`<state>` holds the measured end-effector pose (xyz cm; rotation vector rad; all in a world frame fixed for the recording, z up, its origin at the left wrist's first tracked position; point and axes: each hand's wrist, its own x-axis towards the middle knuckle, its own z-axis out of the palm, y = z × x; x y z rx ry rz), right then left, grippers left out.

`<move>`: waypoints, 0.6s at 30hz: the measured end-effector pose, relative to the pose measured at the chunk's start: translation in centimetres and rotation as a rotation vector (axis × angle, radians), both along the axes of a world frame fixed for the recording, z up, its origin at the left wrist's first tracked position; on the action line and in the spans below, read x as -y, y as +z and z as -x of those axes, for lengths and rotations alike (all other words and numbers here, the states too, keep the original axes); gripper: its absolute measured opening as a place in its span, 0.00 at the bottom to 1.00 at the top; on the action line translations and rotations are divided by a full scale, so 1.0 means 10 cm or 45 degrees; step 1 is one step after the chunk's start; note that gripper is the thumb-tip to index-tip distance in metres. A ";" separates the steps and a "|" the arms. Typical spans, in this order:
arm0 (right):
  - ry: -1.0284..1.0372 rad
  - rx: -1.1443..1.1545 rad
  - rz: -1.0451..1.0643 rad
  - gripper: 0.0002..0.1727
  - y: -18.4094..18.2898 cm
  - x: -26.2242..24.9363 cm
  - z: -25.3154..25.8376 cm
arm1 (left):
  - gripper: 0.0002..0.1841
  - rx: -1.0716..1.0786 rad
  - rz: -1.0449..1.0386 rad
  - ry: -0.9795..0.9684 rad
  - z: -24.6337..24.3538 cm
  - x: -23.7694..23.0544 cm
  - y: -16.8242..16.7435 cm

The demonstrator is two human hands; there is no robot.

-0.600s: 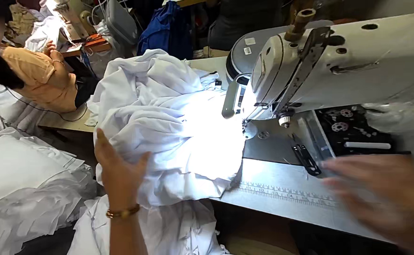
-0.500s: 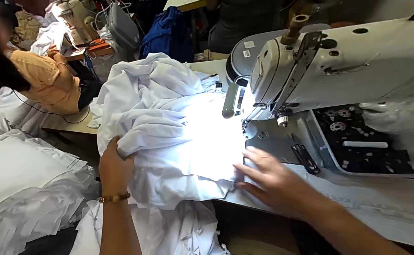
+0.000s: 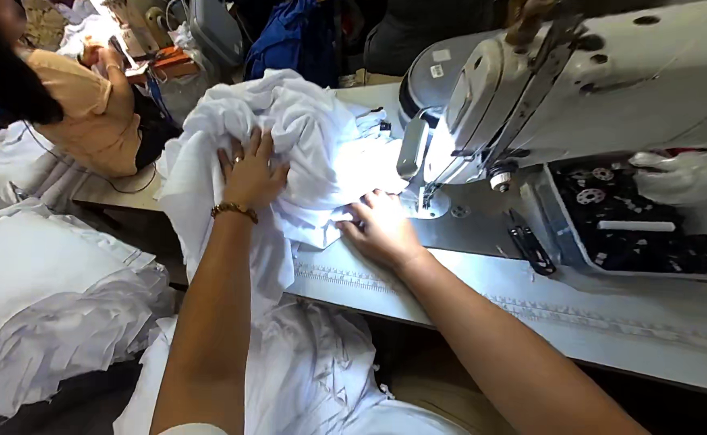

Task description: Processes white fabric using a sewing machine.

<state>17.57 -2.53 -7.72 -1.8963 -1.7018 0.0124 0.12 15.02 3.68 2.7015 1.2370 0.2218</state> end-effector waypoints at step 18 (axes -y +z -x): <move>0.199 -0.957 1.011 0.26 -0.26 0.66 1.46 | 0.21 -0.138 0.730 0.136 1.23 1.21 -1.61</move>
